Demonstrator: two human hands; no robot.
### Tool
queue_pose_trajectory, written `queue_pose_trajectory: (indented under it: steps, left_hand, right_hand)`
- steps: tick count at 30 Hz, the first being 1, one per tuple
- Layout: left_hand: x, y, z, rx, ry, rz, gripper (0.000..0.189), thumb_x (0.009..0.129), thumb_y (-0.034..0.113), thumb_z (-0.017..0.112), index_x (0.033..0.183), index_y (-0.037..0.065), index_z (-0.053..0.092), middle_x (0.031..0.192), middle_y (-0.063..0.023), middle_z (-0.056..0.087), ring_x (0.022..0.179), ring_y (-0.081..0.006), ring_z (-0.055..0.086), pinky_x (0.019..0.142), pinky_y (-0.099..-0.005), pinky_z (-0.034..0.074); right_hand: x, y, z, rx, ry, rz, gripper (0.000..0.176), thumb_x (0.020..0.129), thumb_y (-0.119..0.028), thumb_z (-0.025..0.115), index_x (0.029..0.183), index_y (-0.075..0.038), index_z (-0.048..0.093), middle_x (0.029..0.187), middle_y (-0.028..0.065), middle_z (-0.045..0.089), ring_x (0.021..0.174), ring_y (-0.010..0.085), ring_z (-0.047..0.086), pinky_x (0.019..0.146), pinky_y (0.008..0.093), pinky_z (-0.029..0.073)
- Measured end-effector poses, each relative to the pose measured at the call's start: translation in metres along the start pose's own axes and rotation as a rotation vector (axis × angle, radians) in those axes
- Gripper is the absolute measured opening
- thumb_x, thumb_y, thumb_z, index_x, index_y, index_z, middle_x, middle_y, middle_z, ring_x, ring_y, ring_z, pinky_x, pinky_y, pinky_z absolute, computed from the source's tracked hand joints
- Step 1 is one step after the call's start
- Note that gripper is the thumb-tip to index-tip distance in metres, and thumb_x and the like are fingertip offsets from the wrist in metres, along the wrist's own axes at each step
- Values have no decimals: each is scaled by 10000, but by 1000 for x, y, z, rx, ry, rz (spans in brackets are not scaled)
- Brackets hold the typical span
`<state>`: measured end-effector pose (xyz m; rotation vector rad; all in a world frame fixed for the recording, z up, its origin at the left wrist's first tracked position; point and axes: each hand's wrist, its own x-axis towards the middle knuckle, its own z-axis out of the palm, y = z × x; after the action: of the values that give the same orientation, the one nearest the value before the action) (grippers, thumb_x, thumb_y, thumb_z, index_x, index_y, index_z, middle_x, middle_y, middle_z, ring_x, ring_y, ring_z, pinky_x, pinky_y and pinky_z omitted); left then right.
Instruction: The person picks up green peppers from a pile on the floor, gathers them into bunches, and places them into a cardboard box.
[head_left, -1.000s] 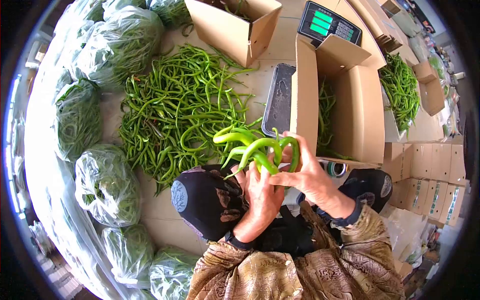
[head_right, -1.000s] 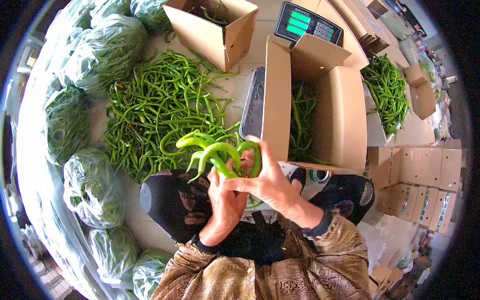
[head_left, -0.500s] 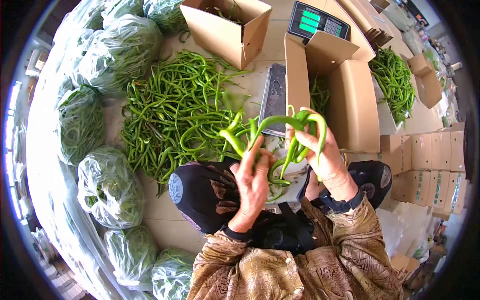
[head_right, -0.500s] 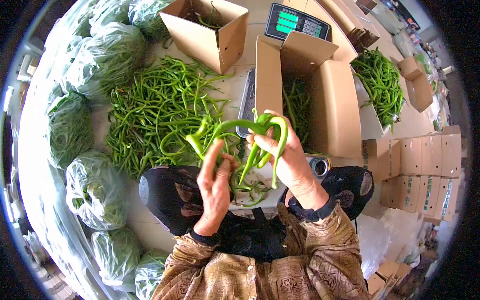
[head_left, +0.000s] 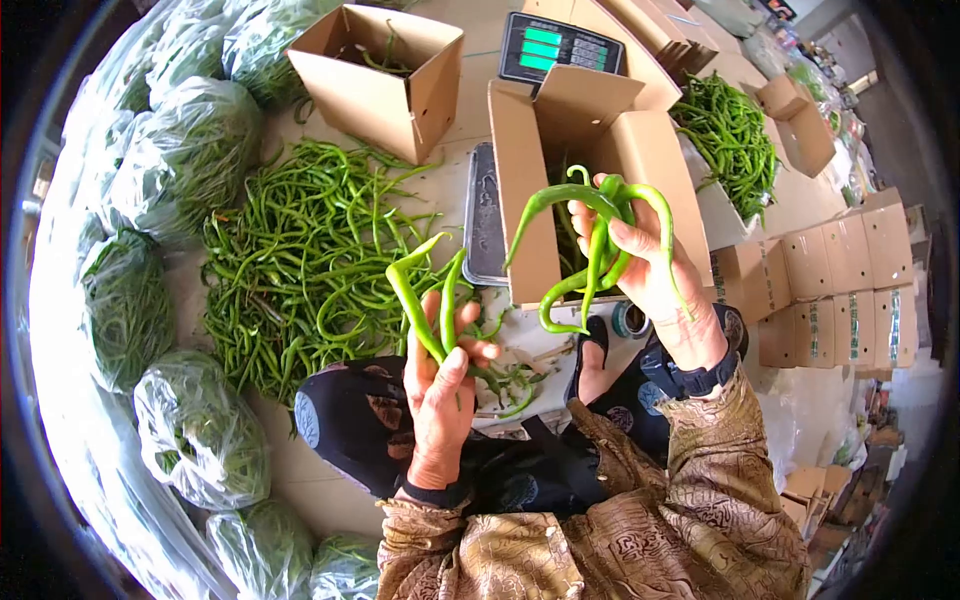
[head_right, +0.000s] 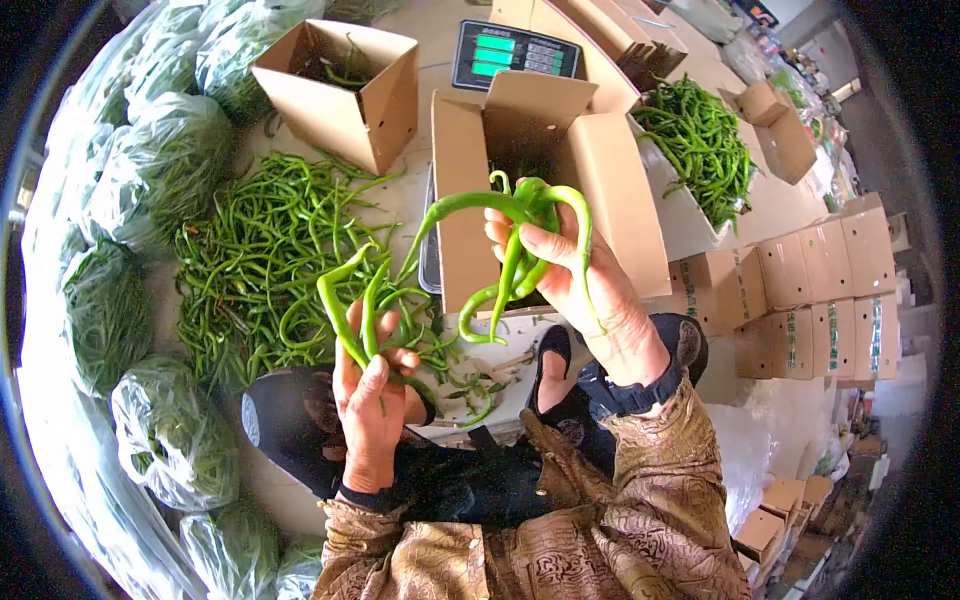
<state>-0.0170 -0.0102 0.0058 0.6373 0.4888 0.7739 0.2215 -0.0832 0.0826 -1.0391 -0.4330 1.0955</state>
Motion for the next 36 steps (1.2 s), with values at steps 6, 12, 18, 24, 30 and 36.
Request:
queue_pose_trajectory:
  steps: [6,12,18,24,30,36]
  left_hand:
    - [1,-3,2,-122,13,-13,631,907,88,599,1458,18,301,1240,-151,559,823,-191,611,745,-291,509]
    - [4,-8,-4,-280,-70,-31,638,889,106,611,1443,4,310,1252,-168,586,835,-219,639,773,-325,521]
    - [5,-6,-1,-334,-85,-72,673,867,140,639,1447,43,311,1207,-139,602,848,-225,605,789,-332,498]
    - [4,-10,-5,-483,-88,-88,587,886,127,629,1409,74,369,1199,-164,599,937,-228,593,858,-353,502]
    - [8,-16,0,-535,-76,-104,548,902,109,632,1391,71,388,1199,-174,590,968,-242,588,869,-372,507]
    - [5,-15,-5,-595,-140,-125,545,914,151,624,1395,76,379,1224,-189,582,954,-265,593,875,-400,508]
  right_hand:
    - [7,-13,-12,49,140,-79,342,908,-106,650,1211,-20,517,1138,114,611,1053,214,612,924,334,508]
    - [10,-8,-41,-10,161,-66,330,924,-126,636,1212,-28,509,1107,109,615,1004,213,627,905,338,515]
    - [17,8,-116,-152,137,194,401,913,-135,631,1255,25,498,1141,141,618,1103,256,601,930,388,497]
    - [-8,5,-90,-1168,199,0,461,869,-171,675,1278,-23,522,1153,179,647,1027,240,648,881,367,517]
    - [-45,23,30,-908,-336,268,417,842,-313,731,1139,-49,603,838,146,676,729,193,655,668,346,514]
    - [-61,78,44,-863,-411,309,297,916,-268,637,903,14,545,711,164,652,633,252,668,591,369,512]
